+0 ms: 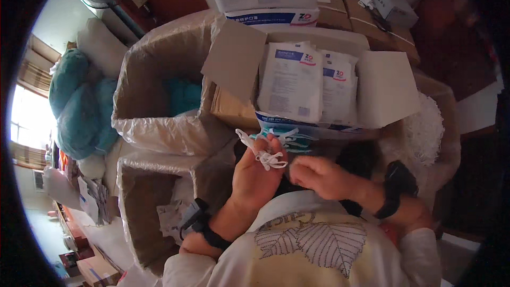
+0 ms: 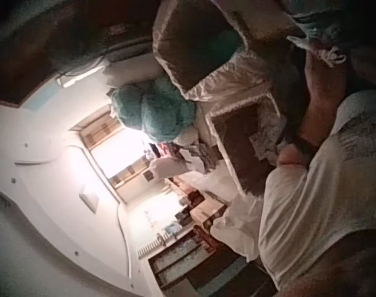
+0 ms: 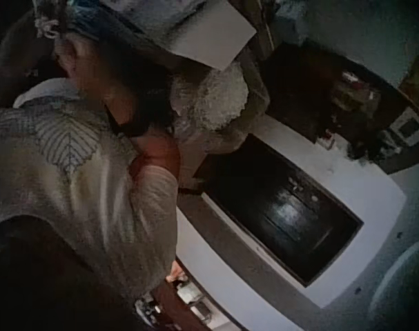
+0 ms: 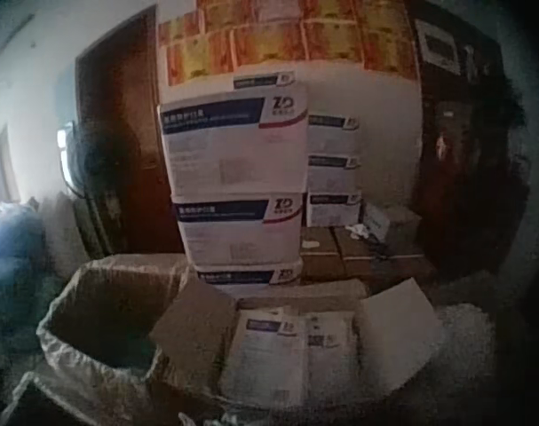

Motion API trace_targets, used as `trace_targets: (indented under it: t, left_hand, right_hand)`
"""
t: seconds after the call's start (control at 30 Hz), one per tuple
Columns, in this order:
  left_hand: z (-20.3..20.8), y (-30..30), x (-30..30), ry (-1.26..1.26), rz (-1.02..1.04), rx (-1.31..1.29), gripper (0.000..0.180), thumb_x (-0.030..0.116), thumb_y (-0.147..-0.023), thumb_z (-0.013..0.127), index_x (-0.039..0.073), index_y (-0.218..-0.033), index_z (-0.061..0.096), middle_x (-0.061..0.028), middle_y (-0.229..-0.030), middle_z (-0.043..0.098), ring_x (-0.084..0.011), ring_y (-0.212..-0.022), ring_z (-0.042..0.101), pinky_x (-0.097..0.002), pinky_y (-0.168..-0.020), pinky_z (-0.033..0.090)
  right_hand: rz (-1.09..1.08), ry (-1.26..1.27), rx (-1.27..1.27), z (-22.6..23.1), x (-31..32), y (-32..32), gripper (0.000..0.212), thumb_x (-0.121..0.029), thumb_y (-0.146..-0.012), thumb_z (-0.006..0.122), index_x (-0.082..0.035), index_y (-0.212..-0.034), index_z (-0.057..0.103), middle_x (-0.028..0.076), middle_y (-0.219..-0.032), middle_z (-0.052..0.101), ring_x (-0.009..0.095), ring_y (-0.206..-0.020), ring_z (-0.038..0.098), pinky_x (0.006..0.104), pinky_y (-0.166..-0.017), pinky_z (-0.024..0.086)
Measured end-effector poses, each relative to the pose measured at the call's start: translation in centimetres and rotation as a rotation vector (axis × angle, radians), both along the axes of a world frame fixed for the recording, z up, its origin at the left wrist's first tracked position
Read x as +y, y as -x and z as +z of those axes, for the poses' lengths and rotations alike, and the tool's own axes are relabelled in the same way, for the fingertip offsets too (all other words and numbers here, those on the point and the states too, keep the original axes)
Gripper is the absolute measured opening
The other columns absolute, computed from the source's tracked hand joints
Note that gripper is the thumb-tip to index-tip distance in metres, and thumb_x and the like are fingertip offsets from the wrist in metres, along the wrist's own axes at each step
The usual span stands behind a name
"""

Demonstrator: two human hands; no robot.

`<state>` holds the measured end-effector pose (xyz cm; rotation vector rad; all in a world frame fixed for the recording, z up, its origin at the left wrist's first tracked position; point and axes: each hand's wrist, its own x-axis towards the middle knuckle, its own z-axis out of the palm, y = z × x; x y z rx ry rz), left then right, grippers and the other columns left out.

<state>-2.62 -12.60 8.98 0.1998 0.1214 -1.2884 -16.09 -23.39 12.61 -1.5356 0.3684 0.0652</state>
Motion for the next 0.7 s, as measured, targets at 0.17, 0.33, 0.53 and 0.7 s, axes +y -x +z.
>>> trace_targets:
  t: [0.17, 0.33, 0.53, 0.7]
  left_hand:
    - [-0.1, 0.6, -0.3, -0.114, 0.015, -0.102, 0.021, 0.027, -0.092, 0.039, 0.009, -0.086, 0.05, -0.0023, -0.105, 0.049, -0.0149, -0.107, 0.044, -0.0343, -0.094, 0.033]
    - [0.1, 1.2, -0.4, -0.227, 0.025, -0.185, 0.025, 0.029, -0.093, 0.035, 0.009, -0.098, 0.05, -0.0038, -0.108, 0.049, -0.0179, -0.11, 0.042, -0.036, -0.096, 0.032]
    - [-0.6, 0.7, 0.4, -0.141, 0.044, -0.229, 0.029, 0.028, -0.092, 0.034, 0.007, -0.11, 0.045, -0.0039, -0.106, 0.049, -0.0192, -0.103, 0.046, -0.036, -0.096, 0.031]
    - [-0.8, 0.0, 0.3, -0.12, 0.119, -0.227, 0.018, 0.023, -0.091, 0.04, 0.009, -0.093, 0.05, -0.002, -0.102, 0.053, -0.0147, -0.09, 0.053, -0.0341, -0.097, 0.034]
  right_hand:
    - [-0.127, 0.551, -0.136, 0.0, 1.9, -2.1, 0.023, -0.023, -0.085, 0.053, -0.002, -0.093, 0.047, 0.015, -0.077, 0.059, 0.027, -0.069, 0.06, 0.0364, -0.058, 0.046]
    - [-0.122, 0.654, -0.05, -1.1, 1.7, -3.3, 0.027, -0.024, -0.083, 0.055, -0.003, -0.097, 0.047, 0.017, -0.08, 0.06, 0.033, -0.075, 0.06, 0.0384, -0.06, 0.046]
    - [-0.006, 0.362, -0.11, -2.8, 1.1, -3.2, 0.022, -0.02, -0.085, 0.051, -0.003, -0.098, 0.047, 0.006, -0.072, 0.055, 0.019, -0.058, 0.053, 0.0306, -0.052, 0.042]
    - [-0.01, -0.554, 0.092, -1.0, 0.7, -3.2, 0.013, -0.017, -0.088, 0.045, -0.008, -0.093, 0.051, -0.004, -0.066, 0.041, 0.004, -0.053, 0.035, 0.0199, -0.046, 0.029]
